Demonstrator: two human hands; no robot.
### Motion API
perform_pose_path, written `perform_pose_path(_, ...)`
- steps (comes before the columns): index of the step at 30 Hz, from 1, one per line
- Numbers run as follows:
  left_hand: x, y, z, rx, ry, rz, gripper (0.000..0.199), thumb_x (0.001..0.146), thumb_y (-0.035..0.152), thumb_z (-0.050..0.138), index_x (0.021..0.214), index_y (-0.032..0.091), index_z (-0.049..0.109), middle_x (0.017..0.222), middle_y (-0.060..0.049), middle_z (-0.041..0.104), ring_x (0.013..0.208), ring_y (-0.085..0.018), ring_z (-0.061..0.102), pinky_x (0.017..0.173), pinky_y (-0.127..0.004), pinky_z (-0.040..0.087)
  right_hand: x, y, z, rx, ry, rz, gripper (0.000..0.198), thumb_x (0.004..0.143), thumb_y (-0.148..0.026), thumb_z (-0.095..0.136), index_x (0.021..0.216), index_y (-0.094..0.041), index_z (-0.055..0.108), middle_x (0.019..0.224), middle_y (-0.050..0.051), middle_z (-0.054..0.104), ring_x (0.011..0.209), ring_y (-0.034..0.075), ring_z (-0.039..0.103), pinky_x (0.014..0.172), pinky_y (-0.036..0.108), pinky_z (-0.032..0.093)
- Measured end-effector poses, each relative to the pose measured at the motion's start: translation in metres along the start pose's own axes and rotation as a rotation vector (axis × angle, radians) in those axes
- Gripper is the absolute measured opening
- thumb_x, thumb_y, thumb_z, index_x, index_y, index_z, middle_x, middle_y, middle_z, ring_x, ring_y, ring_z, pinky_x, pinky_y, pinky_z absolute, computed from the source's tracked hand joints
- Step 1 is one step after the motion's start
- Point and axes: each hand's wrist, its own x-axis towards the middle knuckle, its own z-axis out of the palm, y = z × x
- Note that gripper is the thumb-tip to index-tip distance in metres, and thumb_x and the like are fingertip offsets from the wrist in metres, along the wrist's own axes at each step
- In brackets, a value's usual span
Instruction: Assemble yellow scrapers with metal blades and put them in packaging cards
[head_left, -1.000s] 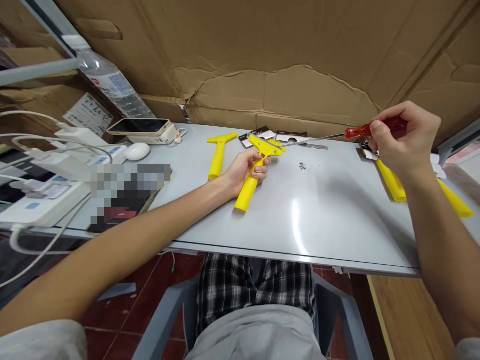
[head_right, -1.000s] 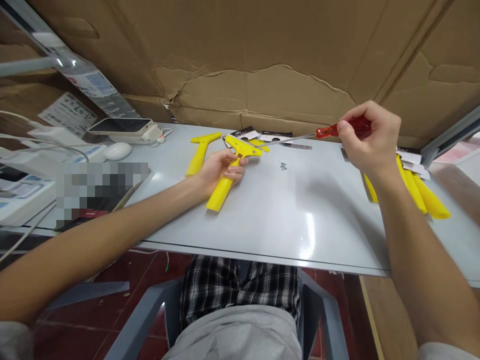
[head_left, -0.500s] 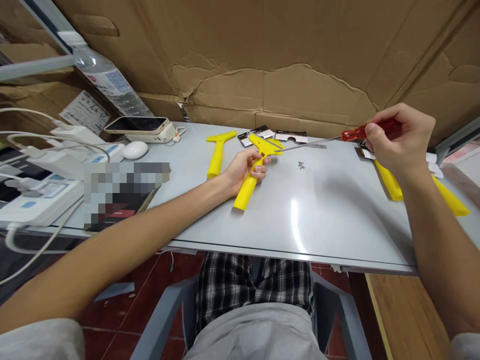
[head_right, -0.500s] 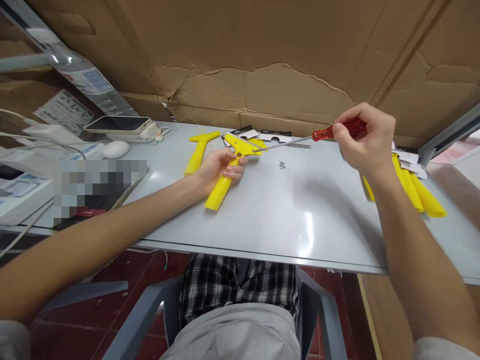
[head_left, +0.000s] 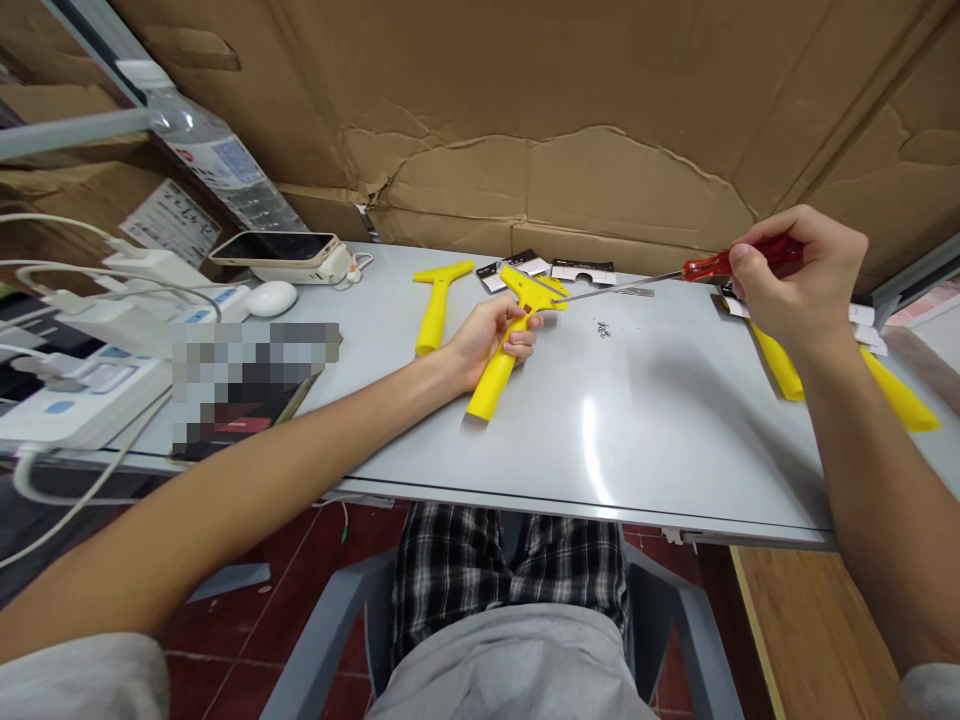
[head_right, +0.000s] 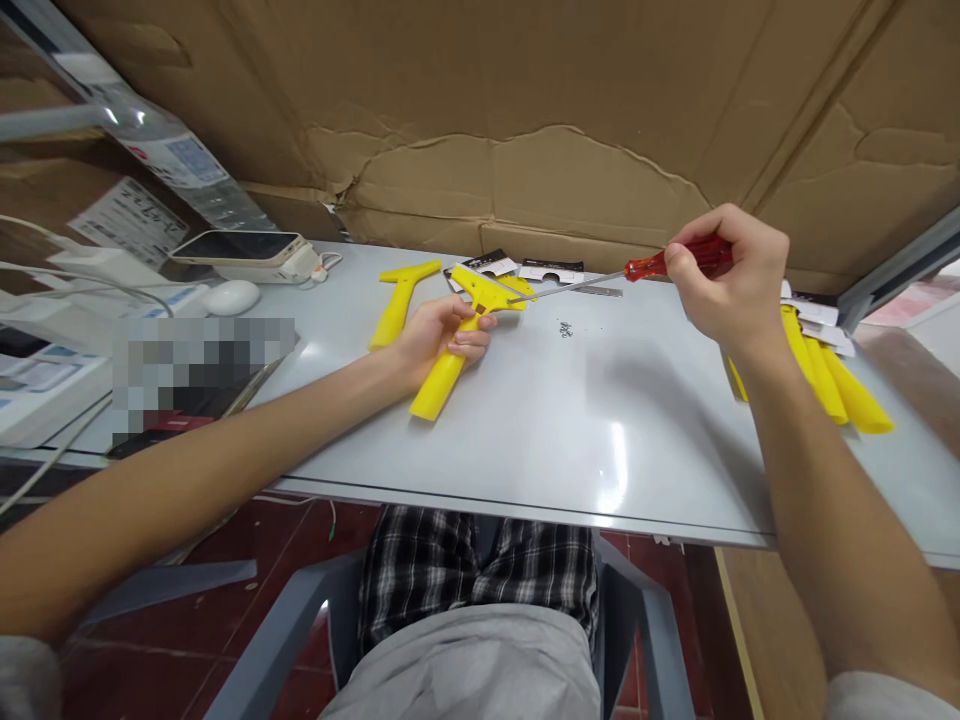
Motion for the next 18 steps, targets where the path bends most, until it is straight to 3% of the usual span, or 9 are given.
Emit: perform_pose_path(18,0.0047,-0.0003,-0.0055,-0.047,-0.036,0.01,0.023,0.078,0.007,0.052,0.095,0.02,0.047,0.078,0.001,0.056,0.041,-0.004,0.04,0.034,-0.012,0.032,-0.0017,-0.0022,0.0055,0.004,0.024,0.148,0.016,0.082,-0.026,0.071,0.084,-0.01,0.069,0.065,0.002,0.059,0.058,0.003,0.056,0.051,0.013,0.039)
